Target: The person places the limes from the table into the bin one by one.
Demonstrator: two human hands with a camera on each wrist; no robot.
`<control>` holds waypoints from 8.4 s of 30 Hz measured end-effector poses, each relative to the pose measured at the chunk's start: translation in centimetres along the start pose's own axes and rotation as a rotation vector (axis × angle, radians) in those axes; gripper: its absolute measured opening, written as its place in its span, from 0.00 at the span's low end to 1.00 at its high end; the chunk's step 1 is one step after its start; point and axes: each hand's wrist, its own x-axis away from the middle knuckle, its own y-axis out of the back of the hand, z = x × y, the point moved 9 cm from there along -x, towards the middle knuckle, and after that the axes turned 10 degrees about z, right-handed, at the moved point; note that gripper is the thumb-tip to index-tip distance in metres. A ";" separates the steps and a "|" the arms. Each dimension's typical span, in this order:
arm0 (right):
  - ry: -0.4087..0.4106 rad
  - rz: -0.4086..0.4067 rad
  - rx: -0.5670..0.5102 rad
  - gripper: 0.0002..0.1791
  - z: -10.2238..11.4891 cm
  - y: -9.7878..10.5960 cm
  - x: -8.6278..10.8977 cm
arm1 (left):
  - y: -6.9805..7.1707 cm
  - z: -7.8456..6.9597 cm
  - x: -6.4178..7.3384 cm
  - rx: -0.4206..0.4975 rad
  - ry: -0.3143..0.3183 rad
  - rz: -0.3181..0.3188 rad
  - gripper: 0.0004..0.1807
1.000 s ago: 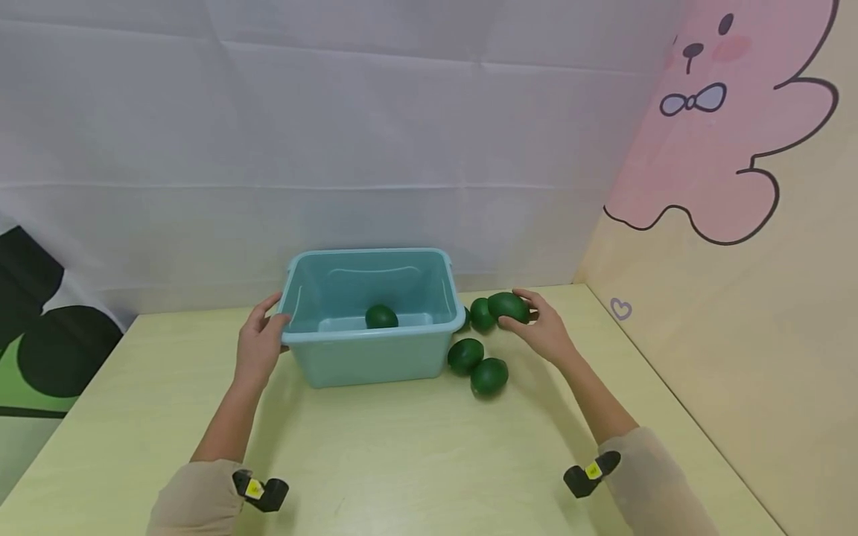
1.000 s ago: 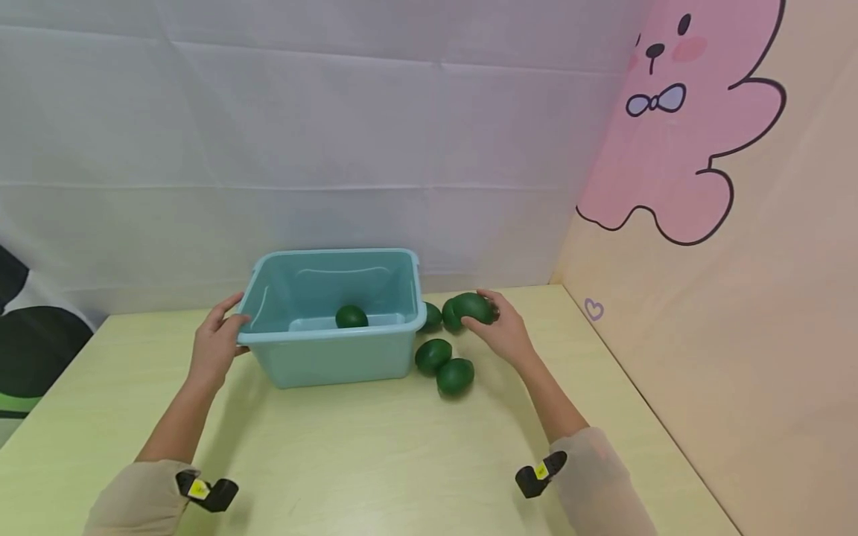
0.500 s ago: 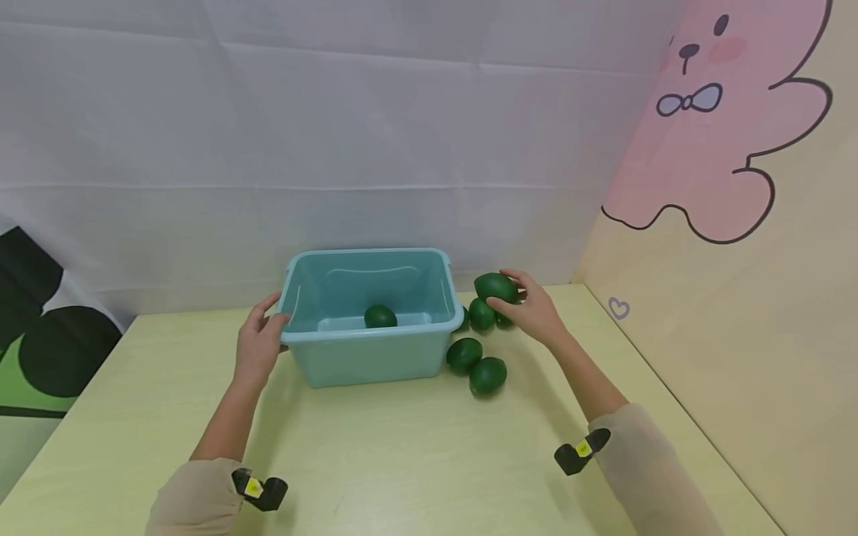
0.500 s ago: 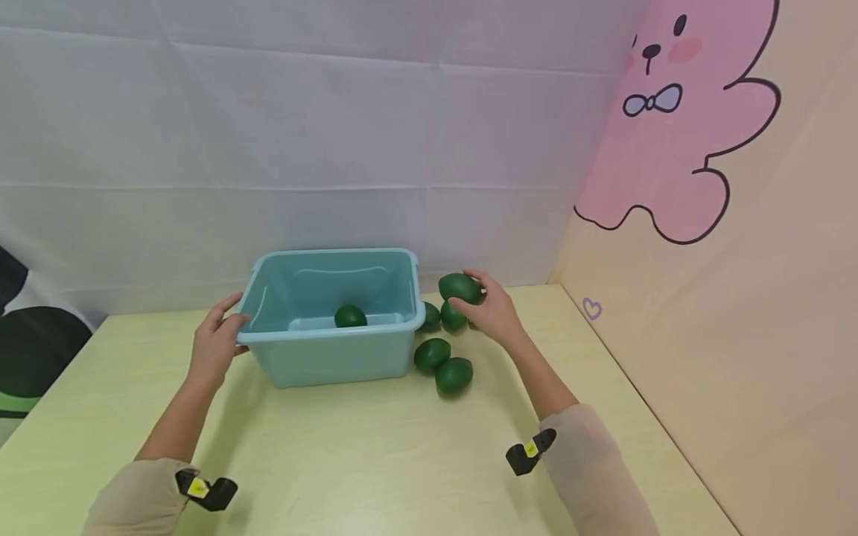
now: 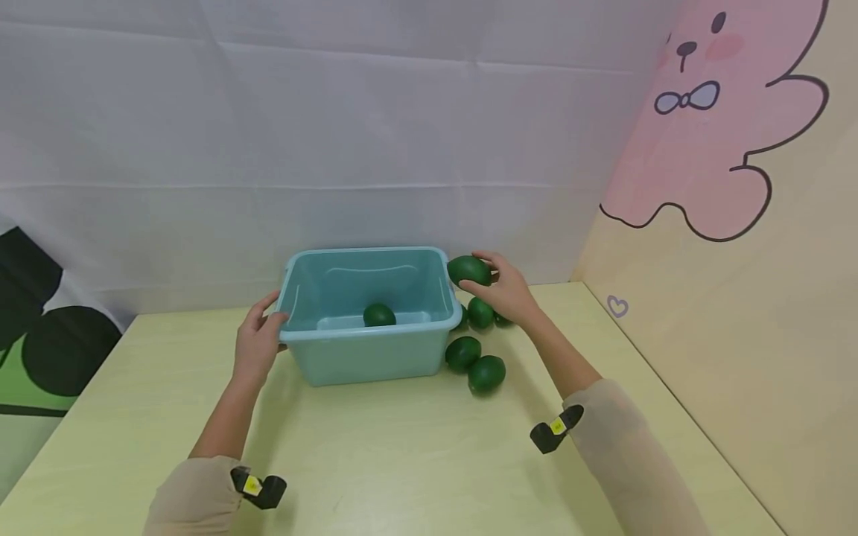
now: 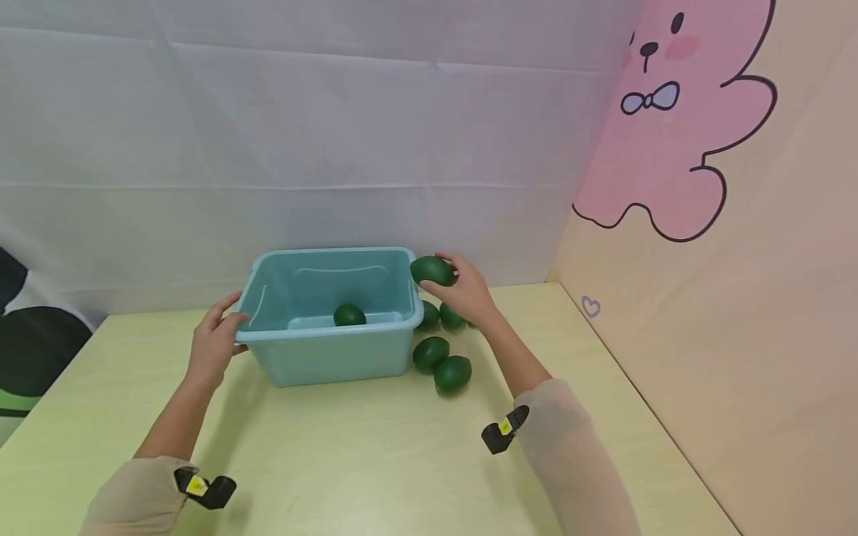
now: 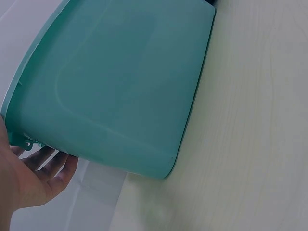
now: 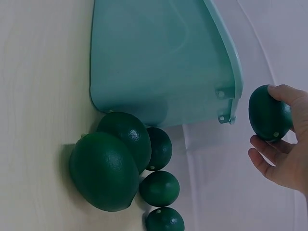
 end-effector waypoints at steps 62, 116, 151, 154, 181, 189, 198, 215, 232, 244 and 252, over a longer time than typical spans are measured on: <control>-0.015 0.172 0.075 0.25 -3.1 -1.4 0.7 | 0.1 -0.1 0.1 -0.002 0.011 -0.006 0.29; -0.116 0.507 0.051 0.33 -10.9 -4.6 6.1 | 0.1 -1.5 -2.7 -0.116 0.063 0.104 0.31; -0.031 0.256 0.047 0.38 -2.0 1.9 0.6 | -0.1 -1.5 -2.6 -0.112 0.067 0.103 0.31; -0.030 0.251 0.055 0.37 -1.4 1.7 0.1 | -0.1 -1.4 -2.7 -0.102 0.074 0.099 0.31; 0.025 0.257 -0.047 0.37 3.0 -1.5 -2.9 | 0.3 -1.5 -2.6 -0.076 0.087 0.087 0.31; 0.062 0.238 -0.055 0.37 3.5 -2.2 -3.4 | 0.3 -1.3 -2.6 -0.062 0.086 0.087 0.31; 0.077 0.236 -0.071 0.38 3.9 -2.8 -3.6 | 0.2 -1.2 -2.4 -0.053 0.092 0.089 0.31; 0.091 0.235 -0.028 0.36 3.7 -3.6 -3.8 | 0.2 -1.4 -2.4 -0.070 0.097 0.095 0.32; 0.087 0.217 -0.052 0.27 3.3 -3.5 -3.7 | 0.3 -1.2 -2.3 -0.059 0.111 0.082 0.31; 0.035 0.185 -0.041 0.27 2.0 -2.3 -3.6 | 0.3 -1.1 -2.6 -0.050 0.115 0.080 0.31; 0.032 0.181 -0.008 0.25 0.4 -1.4 -3.0 | 0.3 -1.1 -2.6 -0.057 0.110 0.077 0.31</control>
